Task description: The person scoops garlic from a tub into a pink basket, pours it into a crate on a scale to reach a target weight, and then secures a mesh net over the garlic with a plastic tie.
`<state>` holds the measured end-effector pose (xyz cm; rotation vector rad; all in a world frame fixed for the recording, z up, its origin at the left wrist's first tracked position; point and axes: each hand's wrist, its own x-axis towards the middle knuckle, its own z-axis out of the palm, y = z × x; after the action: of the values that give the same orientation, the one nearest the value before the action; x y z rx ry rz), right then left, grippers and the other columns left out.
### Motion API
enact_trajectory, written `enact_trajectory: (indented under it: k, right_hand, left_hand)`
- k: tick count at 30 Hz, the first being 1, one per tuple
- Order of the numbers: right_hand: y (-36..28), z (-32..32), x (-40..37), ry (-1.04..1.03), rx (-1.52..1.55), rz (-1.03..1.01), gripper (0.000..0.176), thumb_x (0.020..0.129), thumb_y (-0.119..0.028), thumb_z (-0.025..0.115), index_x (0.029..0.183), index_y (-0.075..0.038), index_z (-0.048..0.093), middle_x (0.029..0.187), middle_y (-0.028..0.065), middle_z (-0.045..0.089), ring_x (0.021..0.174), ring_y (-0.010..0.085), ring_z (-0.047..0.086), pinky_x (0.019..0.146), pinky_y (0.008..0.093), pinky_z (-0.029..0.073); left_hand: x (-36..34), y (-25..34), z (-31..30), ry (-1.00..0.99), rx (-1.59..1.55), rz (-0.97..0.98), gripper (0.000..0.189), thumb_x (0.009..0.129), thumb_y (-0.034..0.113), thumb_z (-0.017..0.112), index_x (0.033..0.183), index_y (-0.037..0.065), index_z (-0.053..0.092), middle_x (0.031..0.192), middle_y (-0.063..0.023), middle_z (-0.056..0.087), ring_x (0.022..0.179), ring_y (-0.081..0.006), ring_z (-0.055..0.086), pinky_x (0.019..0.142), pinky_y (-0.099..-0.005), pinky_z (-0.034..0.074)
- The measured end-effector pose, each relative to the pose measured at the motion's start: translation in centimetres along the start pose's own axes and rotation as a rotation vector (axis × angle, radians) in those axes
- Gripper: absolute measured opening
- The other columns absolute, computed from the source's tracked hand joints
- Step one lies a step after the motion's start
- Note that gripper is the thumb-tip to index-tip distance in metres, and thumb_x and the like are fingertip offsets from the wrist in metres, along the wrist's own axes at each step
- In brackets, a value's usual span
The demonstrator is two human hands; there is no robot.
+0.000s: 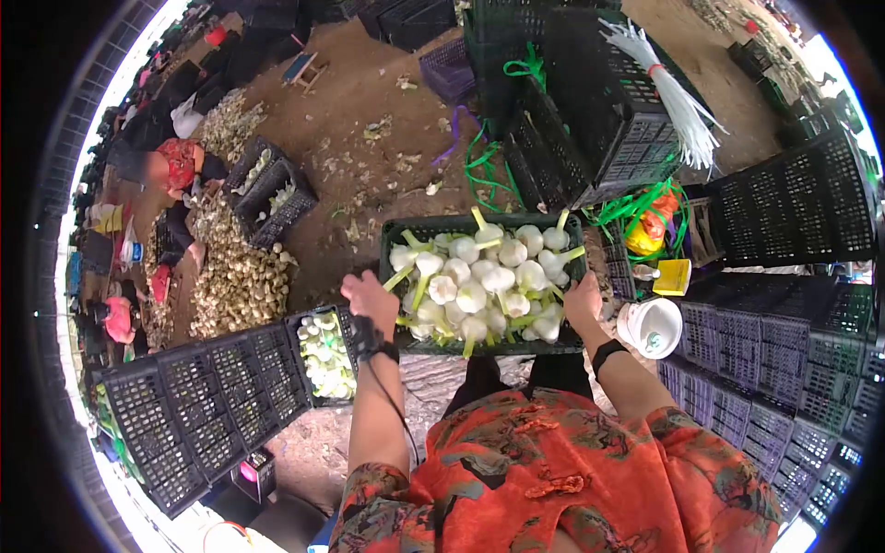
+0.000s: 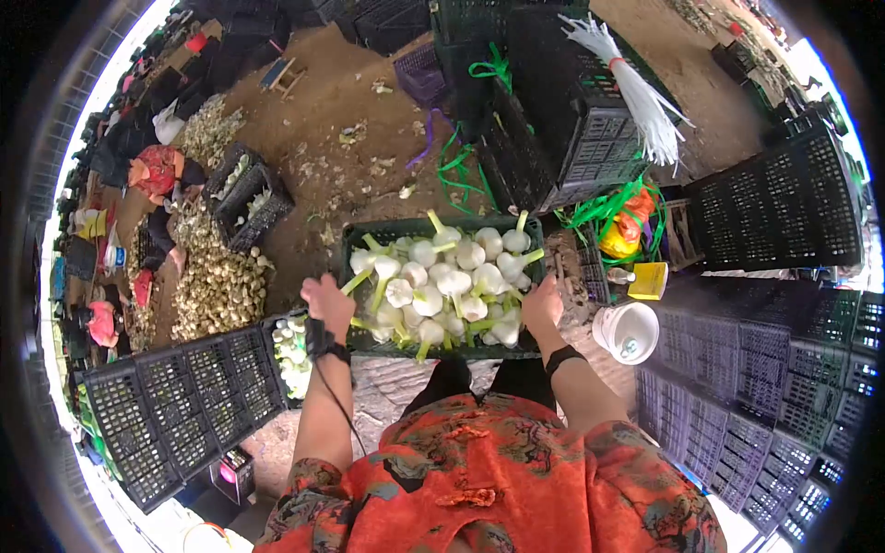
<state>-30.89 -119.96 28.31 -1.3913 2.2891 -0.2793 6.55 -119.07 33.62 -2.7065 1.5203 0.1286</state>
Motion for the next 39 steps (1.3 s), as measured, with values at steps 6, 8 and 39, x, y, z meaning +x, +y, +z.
enact_trajectory:
  k: [6, 8, 39]
  right_hand:
    - [0.0, 0.0, -0.6, -0.049, -0.020, 0.032, 0.030, 0.087, -0.020, 0.052, 0.107, 0.000, 0.041, 0.103, 0.0239, 0.056, 0.096, 0.0420, 0.057, 0.082, 0.0490, 0.045]
    - [-0.2, 0.1, -0.6, 0.024, -0.060, 0.030, 0.023, 0.088, -0.018, 0.052, 0.101, -0.001, 0.044, 0.094, 0.0226, 0.061, 0.091, 0.0389, 0.061, 0.078, 0.0474, 0.048]
    - [3.7, 0.2, -5.3, -0.226, 0.407, -0.530, 0.037, 0.061, -0.014, 0.075, 0.096, -0.008, 0.063, 0.093, 0.0103, 0.058, 0.092, 0.0288, 0.057, 0.086, 0.0359, 0.045]
  left_hand:
    - [0.4, 0.4, 0.4, -0.093, 0.438, 0.369, 0.032, 0.075, 0.011, 0.065, 0.104, 0.004, 0.054, 0.115, -0.0135, 0.042, 0.114, -0.0304, 0.042, 0.075, -0.0349, 0.053]
    - [0.6, 1.8, 0.5, -0.066, 0.508, 0.435, 0.033, 0.074, 0.012, 0.065, 0.104, 0.004, 0.055, 0.115, -0.0131, 0.043, 0.111, -0.0292, 0.044, 0.078, -0.0338, 0.051]
    - [-13.0, 10.4, 5.3, -0.270, -0.800, 0.919, 0.050, 0.065, -0.005, 0.062, 0.111, 0.014, 0.058, 0.121, -0.0171, 0.047, 0.115, -0.0397, 0.042, 0.097, -0.0439, 0.037]
